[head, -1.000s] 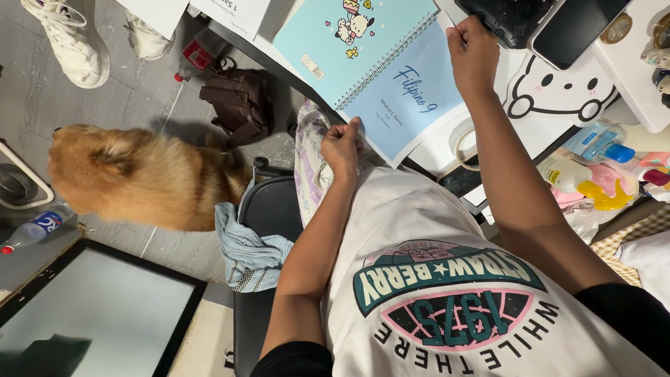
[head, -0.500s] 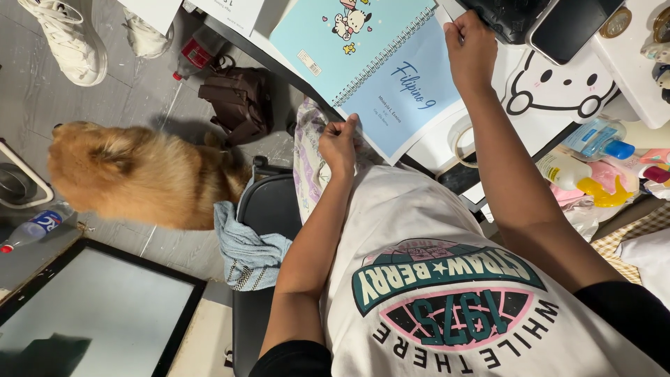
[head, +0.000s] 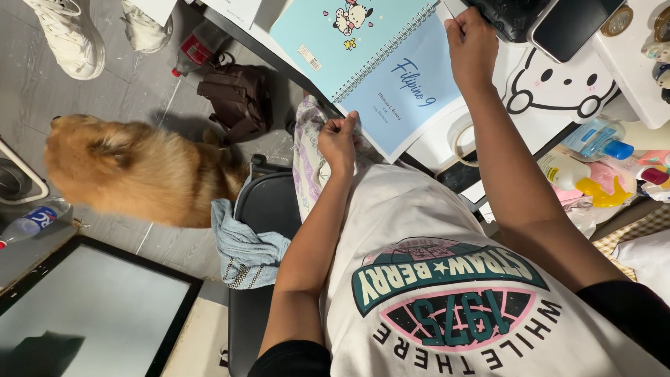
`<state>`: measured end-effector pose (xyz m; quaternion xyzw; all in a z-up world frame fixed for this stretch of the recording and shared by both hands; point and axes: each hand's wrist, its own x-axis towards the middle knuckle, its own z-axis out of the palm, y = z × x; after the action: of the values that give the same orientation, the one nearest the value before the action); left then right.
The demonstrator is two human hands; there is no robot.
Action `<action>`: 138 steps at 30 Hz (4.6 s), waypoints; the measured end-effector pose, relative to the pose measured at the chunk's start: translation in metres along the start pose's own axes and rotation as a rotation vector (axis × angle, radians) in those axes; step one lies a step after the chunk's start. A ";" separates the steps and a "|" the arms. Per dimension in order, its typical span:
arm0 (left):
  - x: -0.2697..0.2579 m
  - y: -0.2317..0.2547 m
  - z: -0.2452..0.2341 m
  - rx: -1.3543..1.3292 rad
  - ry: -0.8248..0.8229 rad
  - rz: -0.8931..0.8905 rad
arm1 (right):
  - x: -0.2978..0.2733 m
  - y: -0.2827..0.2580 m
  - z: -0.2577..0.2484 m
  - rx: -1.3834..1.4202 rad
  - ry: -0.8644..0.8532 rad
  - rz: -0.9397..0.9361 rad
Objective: Assembling and labeling a school notebook using paper and tape.
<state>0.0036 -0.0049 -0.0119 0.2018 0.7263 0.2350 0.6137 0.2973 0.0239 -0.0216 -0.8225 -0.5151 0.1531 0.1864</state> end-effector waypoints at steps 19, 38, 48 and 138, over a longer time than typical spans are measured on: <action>0.001 -0.056 -0.017 -0.029 -0.183 0.005 | -0.001 -0.005 -0.004 0.004 0.009 -0.041; -0.017 -0.034 -0.011 0.210 -0.271 0.037 | -0.002 -0.005 -0.005 0.052 0.031 -0.073; -0.015 -0.049 -0.014 0.225 -0.306 0.134 | -0.004 -0.003 -0.004 0.053 0.014 -0.035; 0.025 0.020 0.015 1.413 -0.500 1.346 | -0.014 -0.008 -0.021 -0.057 0.027 0.077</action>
<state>0.0147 0.0270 -0.0221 0.9312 0.2845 -0.0009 0.2280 0.2943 0.0110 0.0019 -0.8487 -0.4847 0.1343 0.1635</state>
